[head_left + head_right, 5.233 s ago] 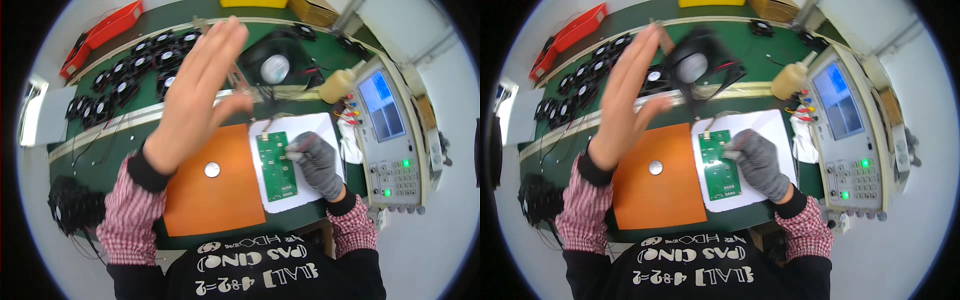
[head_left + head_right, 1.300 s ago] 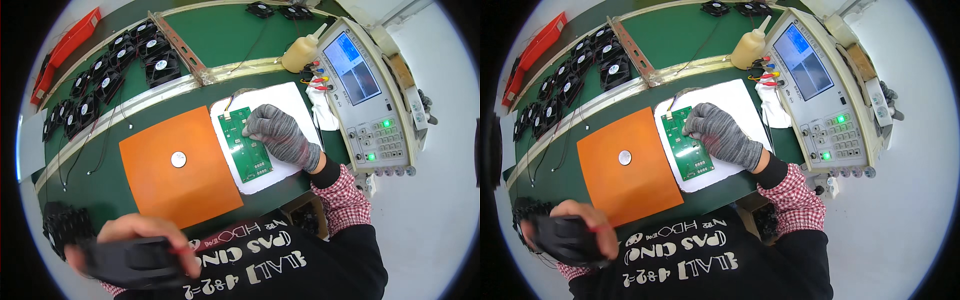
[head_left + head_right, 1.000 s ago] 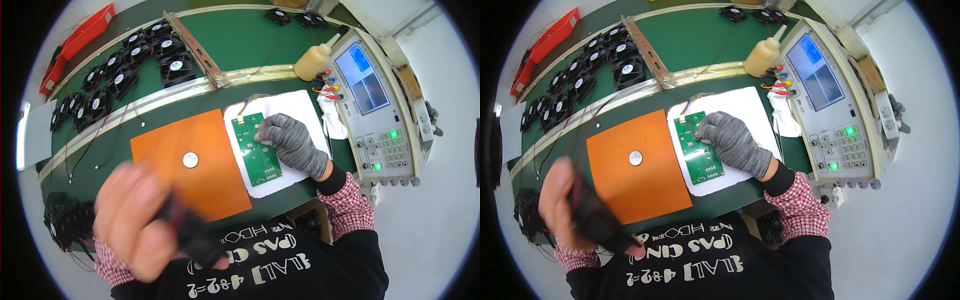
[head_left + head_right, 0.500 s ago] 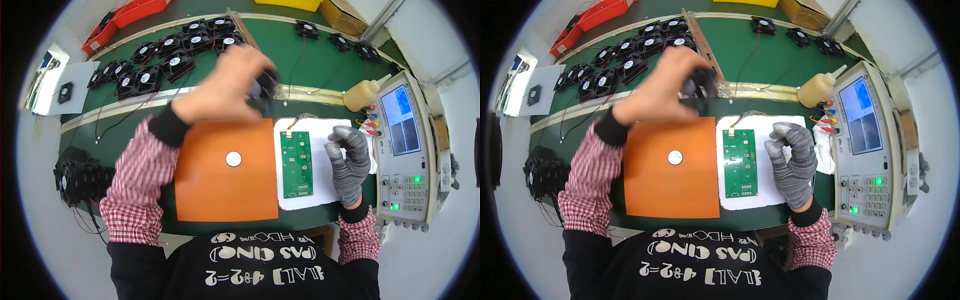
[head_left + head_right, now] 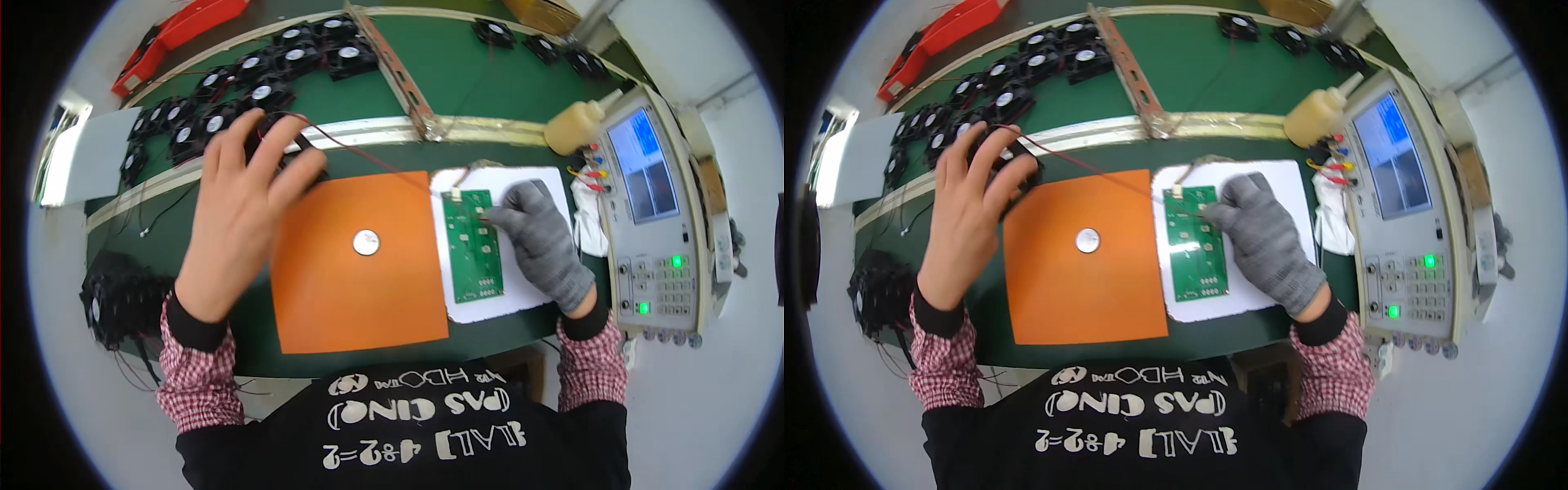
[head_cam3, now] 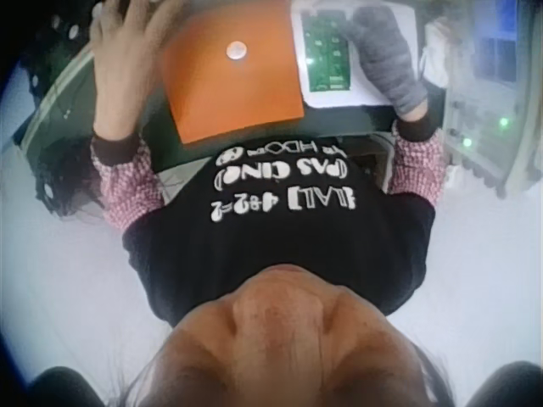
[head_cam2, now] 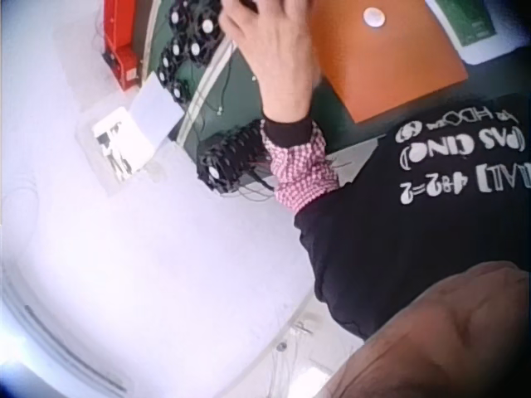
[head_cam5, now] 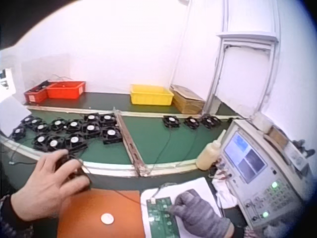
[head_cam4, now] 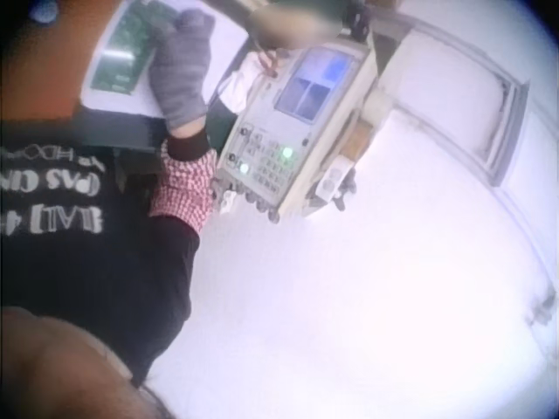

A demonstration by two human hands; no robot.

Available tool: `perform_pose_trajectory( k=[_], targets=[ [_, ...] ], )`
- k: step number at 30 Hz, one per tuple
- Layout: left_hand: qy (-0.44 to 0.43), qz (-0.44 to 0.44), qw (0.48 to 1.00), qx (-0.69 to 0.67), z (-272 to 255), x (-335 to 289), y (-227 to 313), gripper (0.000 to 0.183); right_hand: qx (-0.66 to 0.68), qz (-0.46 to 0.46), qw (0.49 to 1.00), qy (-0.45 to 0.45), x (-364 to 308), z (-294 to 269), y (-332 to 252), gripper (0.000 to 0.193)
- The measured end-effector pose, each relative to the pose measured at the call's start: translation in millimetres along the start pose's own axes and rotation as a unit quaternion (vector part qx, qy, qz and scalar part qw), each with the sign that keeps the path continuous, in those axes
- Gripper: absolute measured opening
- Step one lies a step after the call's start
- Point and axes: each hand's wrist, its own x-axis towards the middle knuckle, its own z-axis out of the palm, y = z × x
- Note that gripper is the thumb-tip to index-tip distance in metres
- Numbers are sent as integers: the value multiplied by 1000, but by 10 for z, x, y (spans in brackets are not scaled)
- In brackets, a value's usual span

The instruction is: The person tests multiple small black cooling fans by connecting them to a green circuit board using red and black wires. They pick up each fan, connect the wires to the board, and place the fan on an orange mat. The person also uses a handheld digital device to measure values and applies a substance from a bottle to the fan's center.

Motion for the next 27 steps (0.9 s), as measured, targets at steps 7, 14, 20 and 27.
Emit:
perform_pose_trajectory(
  k=[7,14,20,27],
  targets=[
    [-37,-60,994,83,96,-66,-112,30,-65,140,988,-7,-158,-21,239,26],
    [-84,137,948,-275,36,-26,352,43,350,219,909,59,-128,221,-1,15],
    [-25,-78,902,-423,310,-174,181,61,244,124,960,58,-134,362,102,22],
    [-70,-55,892,-444,335,-314,479,95,259,151,954,-5,-84,356,128,20]
  ],
)
